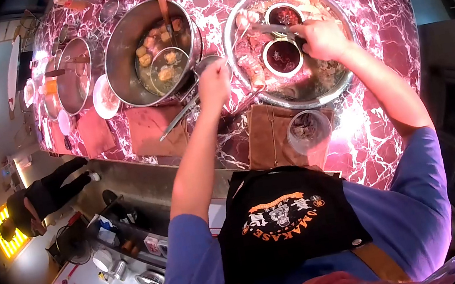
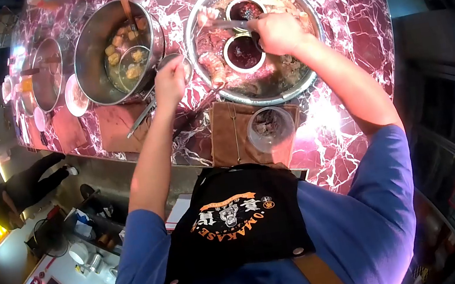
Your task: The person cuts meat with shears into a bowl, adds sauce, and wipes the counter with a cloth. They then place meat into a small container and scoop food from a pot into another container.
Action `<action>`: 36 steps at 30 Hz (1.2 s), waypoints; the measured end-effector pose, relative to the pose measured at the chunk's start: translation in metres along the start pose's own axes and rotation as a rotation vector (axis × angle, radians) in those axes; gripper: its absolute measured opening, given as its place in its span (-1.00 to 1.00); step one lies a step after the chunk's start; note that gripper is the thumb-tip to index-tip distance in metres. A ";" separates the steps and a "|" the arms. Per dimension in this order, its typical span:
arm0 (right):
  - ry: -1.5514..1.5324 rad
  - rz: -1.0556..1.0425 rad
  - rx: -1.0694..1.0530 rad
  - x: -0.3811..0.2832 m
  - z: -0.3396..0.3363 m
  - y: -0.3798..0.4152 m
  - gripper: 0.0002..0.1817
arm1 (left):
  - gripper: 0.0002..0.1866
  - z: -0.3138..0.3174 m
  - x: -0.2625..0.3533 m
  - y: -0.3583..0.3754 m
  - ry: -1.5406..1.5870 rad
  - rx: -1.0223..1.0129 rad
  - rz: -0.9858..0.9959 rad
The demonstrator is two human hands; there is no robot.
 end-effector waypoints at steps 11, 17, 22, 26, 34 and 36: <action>0.198 -0.128 -0.047 0.019 -0.031 -0.003 -0.46 | -0.71 0.050 0.046 -0.103 -0.743 -0.145 0.075; 0.553 -0.184 -0.139 0.015 -0.056 -0.068 -0.46 | -0.70 0.063 0.057 -0.108 -0.688 -0.194 -0.113; 0.388 -0.222 0.107 0.025 -0.052 -0.074 -0.52 | -0.70 0.089 0.047 -0.135 -0.626 -0.150 -0.252; 0.341 -0.120 0.054 0.050 -0.052 -0.060 -0.47 | -0.71 0.091 0.032 -0.141 -0.417 -0.019 -0.264; 0.389 -0.286 0.200 0.090 -0.022 -0.069 -0.31 | -0.81 0.088 0.003 -0.160 0.020 -0.057 -0.265; 0.383 -0.260 0.173 0.095 -0.016 -0.077 -0.28 | -0.83 0.080 0.016 -0.160 -0.059 0.028 -0.102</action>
Point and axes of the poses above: each hand's wrist, its own y-axis away from the middle knuckle, its own z-axis out of the palm, x = y × z, the point moved 5 cm from there along -y, towards the middle knuckle, and after that the axes turned 3 degrees about y, right-handed, at the moved point
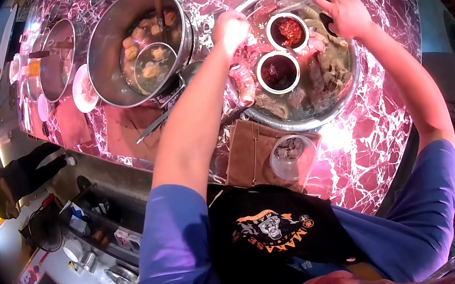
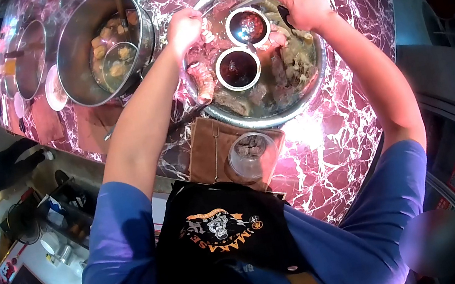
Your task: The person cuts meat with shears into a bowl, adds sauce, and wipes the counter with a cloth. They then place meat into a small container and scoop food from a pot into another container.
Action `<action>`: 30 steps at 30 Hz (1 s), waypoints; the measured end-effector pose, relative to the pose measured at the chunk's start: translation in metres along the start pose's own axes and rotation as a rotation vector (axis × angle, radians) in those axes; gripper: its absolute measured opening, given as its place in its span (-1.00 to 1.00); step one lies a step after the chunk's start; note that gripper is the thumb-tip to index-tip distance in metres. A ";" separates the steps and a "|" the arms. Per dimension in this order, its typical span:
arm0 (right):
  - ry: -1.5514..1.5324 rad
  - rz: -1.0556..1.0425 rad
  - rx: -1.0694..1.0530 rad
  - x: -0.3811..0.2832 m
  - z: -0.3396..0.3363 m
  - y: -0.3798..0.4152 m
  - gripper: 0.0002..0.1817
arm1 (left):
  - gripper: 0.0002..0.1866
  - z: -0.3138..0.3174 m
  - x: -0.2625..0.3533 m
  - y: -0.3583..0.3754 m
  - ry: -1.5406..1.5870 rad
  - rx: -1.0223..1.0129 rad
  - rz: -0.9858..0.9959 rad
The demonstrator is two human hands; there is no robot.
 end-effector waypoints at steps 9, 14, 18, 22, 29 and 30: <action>-0.206 -0.042 0.075 0.011 0.046 -0.020 -0.28 | -0.83 0.002 -0.023 -0.012 0.005 -0.060 0.039; -0.328 -0.011 0.008 0.006 0.054 -0.024 -0.29 | -0.84 0.011 -0.053 -0.004 0.162 0.011 0.043; -0.334 0.004 0.063 0.002 0.060 -0.026 -0.26 | -0.83 0.017 -0.047 0.018 0.387 -0.056 -0.059; -0.300 -0.004 0.106 0.004 0.060 -0.025 -0.26 | -0.84 0.024 -0.058 0.023 0.244 0.093 -0.053; -0.438 -0.022 0.051 0.013 0.063 -0.019 -0.31 | -0.83 0.021 -0.016 0.073 0.480 0.119 -0.189; -0.470 -0.006 0.043 0.015 0.063 -0.017 -0.32 | -0.83 0.021 -0.014 0.077 0.508 0.114 -0.262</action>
Point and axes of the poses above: each hand's wrist, its own y-axis away from the middle knuckle, its own z-axis out of the palm, x = y × z, the point moved 5 cm from there along -y, towards the middle knuckle, and after that the axes turned 3 degrees about y, right-handed, at the moved point
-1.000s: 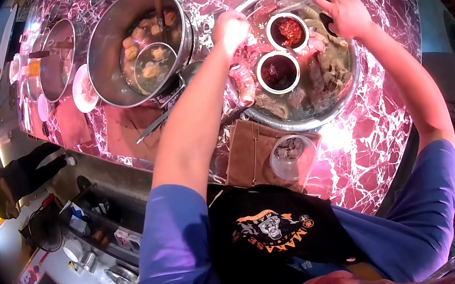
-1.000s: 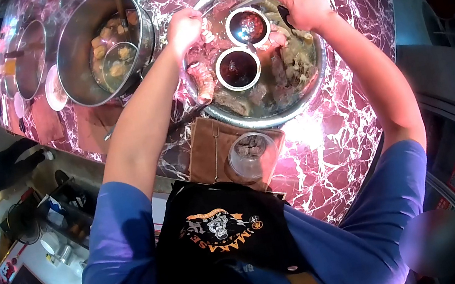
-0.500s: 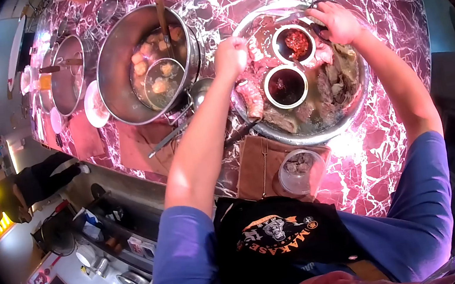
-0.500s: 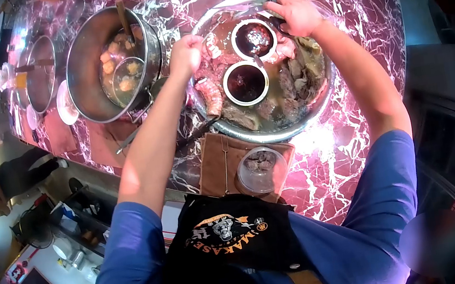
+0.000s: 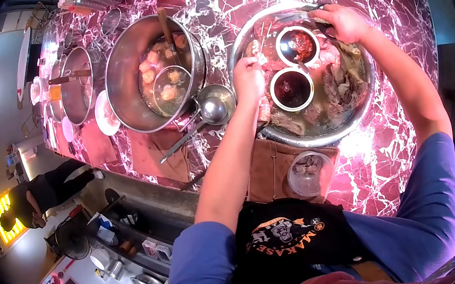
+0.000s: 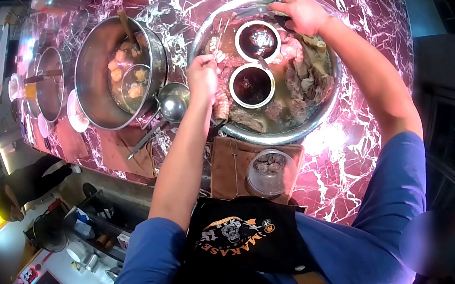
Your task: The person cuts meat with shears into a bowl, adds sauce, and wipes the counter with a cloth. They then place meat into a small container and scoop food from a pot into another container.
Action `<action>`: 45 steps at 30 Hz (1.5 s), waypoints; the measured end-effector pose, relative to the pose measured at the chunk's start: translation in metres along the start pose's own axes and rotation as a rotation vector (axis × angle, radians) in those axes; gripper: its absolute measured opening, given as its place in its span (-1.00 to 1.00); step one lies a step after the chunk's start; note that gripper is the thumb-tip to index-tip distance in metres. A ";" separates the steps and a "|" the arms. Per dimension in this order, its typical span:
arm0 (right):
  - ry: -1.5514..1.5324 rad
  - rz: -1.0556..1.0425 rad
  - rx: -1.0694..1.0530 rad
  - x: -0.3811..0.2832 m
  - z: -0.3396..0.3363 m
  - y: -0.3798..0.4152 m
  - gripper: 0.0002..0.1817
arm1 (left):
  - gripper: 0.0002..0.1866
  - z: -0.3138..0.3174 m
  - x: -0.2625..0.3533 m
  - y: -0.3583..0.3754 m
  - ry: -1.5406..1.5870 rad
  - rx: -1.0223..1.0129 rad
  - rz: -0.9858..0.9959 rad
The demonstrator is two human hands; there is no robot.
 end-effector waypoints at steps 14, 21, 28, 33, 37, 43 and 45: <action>-0.095 0.042 0.028 0.005 -0.006 0.011 -0.28 | -0.82 0.047 -0.030 -0.018 0.398 0.004 -0.015; 0.001 -0.005 -0.010 0.006 -0.021 0.009 -0.34 | -0.82 0.046 -0.030 -0.021 0.312 -0.010 0.077; -0.072 -0.007 0.062 0.014 0.010 0.005 -0.32 | -0.81 0.041 -0.024 -0.019 0.271 -0.010 0.119; -0.189 -0.080 0.062 0.027 0.013 0.010 -0.32 | -0.82 0.031 -0.023 -0.027 0.399 -0.043 0.000; -0.096 -0.045 0.065 0.022 -0.006 0.014 -0.31 | -0.84 0.013 -0.021 -0.032 0.437 -0.093 -0.027; 0.030 -0.092 0.095 -0.011 0.011 -0.002 -0.33 | -0.87 0.007 -0.013 -0.026 0.415 -0.176 -0.003; -0.060 -0.004 0.060 -0.011 0.024 -0.005 -0.35 | -0.86 0.003 -0.005 -0.020 0.278 -0.141 0.044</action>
Point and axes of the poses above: each hand's wrist, its own y-axis away from the middle knuckle, its own z-axis out of the palm, x = y × z, the point moved 5 cm from there along -y, towards the middle knuckle, and after that the axes turned 3 degrees about y, right-handed, at the moved point
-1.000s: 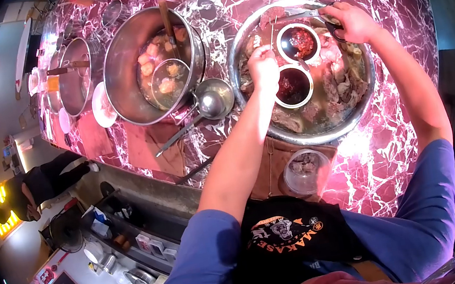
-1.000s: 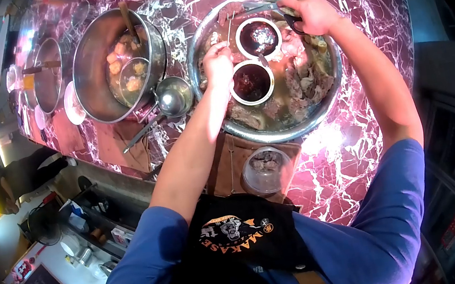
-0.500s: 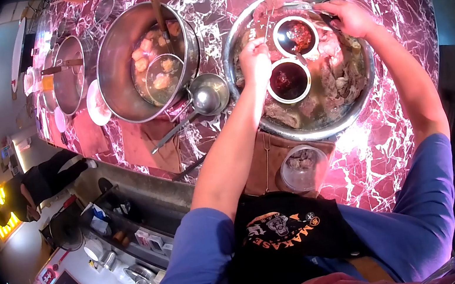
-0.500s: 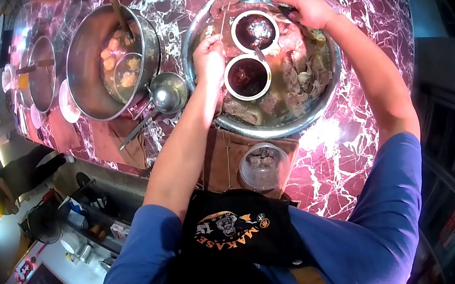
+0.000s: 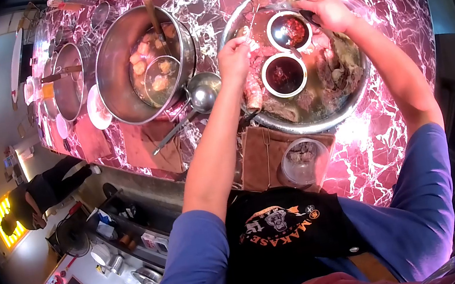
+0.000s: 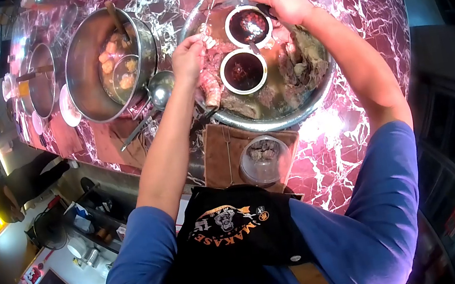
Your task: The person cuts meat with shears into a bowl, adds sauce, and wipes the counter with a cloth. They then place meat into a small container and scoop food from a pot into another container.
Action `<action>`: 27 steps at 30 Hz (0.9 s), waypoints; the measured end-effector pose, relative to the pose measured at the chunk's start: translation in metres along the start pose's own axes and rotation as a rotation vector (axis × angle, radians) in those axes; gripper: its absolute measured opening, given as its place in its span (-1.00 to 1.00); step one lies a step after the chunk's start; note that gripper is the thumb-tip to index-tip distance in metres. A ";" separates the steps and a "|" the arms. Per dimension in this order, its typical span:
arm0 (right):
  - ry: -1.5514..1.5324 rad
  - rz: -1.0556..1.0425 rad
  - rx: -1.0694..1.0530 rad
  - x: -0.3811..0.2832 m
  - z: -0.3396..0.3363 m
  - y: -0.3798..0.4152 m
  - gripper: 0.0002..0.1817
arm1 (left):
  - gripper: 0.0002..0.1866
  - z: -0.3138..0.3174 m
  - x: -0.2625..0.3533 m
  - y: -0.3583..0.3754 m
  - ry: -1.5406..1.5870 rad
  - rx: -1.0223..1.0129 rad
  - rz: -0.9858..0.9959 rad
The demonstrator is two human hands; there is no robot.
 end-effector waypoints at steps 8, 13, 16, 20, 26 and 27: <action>-0.271 0.275 0.079 -0.074 -0.055 0.119 -0.38 | -0.82 -0.045 0.034 0.055 0.144 -0.246 -0.107; -0.398 0.476 0.033 -0.183 -0.077 0.223 -0.35 | -0.83 -0.062 0.025 0.149 0.130 -0.434 -0.293; -0.366 0.626 -0.045 -0.246 -0.072 0.282 -0.34 | -0.83 -0.080 -0.004 0.205 0.115 -0.540 -0.453; -0.462 0.786 -0.112 -0.313 -0.059 0.338 -0.40 | -0.84 -0.098 -0.052 0.261 0.024 -0.739 -0.551; -0.311 0.913 -0.216 -0.352 -0.044 0.374 -0.44 | -0.84 -0.117 -0.095 0.278 0.004 -0.720 -0.623; -0.244 0.919 -0.238 -0.358 -0.049 0.375 -0.43 | -0.84 -0.119 -0.095 0.279 0.009 -0.726 -0.615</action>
Point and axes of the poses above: each hand's wrist, its own y-axis away from the middle knuckle, its own z-axis out of the palm, x = y × z, the point moved 5 cm from there along -y, towards the middle knuckle, and after that the axes turned 3 degrees about y, right-handed, at the moved point
